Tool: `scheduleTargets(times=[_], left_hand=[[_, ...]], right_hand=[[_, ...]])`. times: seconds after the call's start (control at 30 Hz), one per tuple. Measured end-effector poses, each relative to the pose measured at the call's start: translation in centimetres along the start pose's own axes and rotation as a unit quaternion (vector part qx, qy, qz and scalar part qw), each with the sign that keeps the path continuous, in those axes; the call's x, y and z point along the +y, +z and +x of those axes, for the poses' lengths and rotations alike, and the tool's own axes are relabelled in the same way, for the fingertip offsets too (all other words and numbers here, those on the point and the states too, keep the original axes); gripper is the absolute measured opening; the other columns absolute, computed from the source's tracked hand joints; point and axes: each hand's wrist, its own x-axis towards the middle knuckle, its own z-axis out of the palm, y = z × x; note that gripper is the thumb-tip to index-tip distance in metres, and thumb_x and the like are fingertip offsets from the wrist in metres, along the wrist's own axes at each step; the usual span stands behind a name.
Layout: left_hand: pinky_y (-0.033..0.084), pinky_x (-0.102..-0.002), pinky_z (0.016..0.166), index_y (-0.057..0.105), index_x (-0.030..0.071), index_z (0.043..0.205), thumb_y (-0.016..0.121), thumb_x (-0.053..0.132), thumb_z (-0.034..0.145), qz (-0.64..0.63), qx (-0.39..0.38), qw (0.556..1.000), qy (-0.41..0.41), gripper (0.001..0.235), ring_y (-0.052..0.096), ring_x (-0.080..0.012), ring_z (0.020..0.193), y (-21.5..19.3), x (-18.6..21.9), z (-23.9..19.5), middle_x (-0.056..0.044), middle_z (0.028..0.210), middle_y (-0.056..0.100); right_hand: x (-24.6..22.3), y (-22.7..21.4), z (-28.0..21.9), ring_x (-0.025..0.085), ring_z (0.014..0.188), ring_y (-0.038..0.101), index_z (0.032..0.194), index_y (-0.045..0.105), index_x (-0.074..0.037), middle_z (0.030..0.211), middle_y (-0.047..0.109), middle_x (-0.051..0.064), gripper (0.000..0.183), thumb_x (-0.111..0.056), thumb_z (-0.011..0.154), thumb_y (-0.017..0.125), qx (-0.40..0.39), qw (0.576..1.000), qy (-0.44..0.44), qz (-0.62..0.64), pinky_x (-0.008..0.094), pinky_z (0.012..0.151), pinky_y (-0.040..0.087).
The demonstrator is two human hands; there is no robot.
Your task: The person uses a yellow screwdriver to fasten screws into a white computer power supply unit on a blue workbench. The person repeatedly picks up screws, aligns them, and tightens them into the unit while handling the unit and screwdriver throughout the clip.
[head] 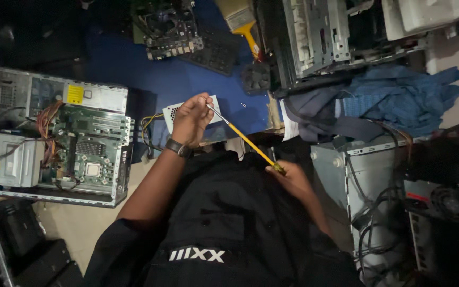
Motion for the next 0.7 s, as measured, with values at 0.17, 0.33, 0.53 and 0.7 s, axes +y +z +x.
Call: scheduleTargets(times=[0.17,0.33,0.53,0.7], left_hand=[[0.058,-0.031,0.092,0.067,0.000,0.118,0.062,0.015,0.104,0.030,-0.023,0.999,-0.008,0.020,0.069,-0.0148,0.100,-1.1,0.9,0.0,-0.009,0.111,0.072],[0.057,-0.032,0.098,0.066,0.000,0.118,0.060,0.015,0.106,0.020,-0.052,0.998,-0.019,0.020,0.069,-0.0158,0.106,-2.4,2.4,0.3,-0.010,0.116,0.071],[0.057,-0.033,0.098,0.066,0.000,0.118,0.060,0.015,0.106,0.018,-0.047,0.999,0.003,0.020,0.068,-0.0169,0.105,-3.2,4.2,0.2,-0.011,0.116,0.071],[0.059,-0.034,0.093,0.066,0.000,0.117,0.061,0.015,0.105,0.015,0.019,0.999,0.035,0.020,0.070,-0.0189,0.103,-3.9,5.6,-0.2,-0.013,0.113,0.071]], right_hand=[[0.1,1.4,0.7,0.004,0.059,0.036,0.072,0.058,-0.007,0.062,0.041,-0.008,0.037,-0.032,0.095,0.072,-0.017,0.998,0.001,0.055,0.028,0.051,0.031],[-0.2,2.9,1.3,0.003,0.060,0.034,0.070,0.051,-0.008,0.064,0.038,-0.010,0.041,-0.030,0.097,0.072,-0.026,0.996,-0.011,0.081,0.028,0.051,0.030],[-3.3,3.8,1.4,0.003,0.061,0.037,0.073,0.054,-0.007,0.065,0.042,-0.008,0.038,-0.028,0.099,0.072,-0.044,0.997,-0.001,0.070,0.027,0.052,0.033],[-6.8,4.0,1.5,0.006,0.068,0.053,0.104,0.064,-0.005,0.083,0.061,-0.002,0.020,-0.007,0.088,0.076,-0.023,0.985,-0.019,0.170,0.023,0.057,0.042]])
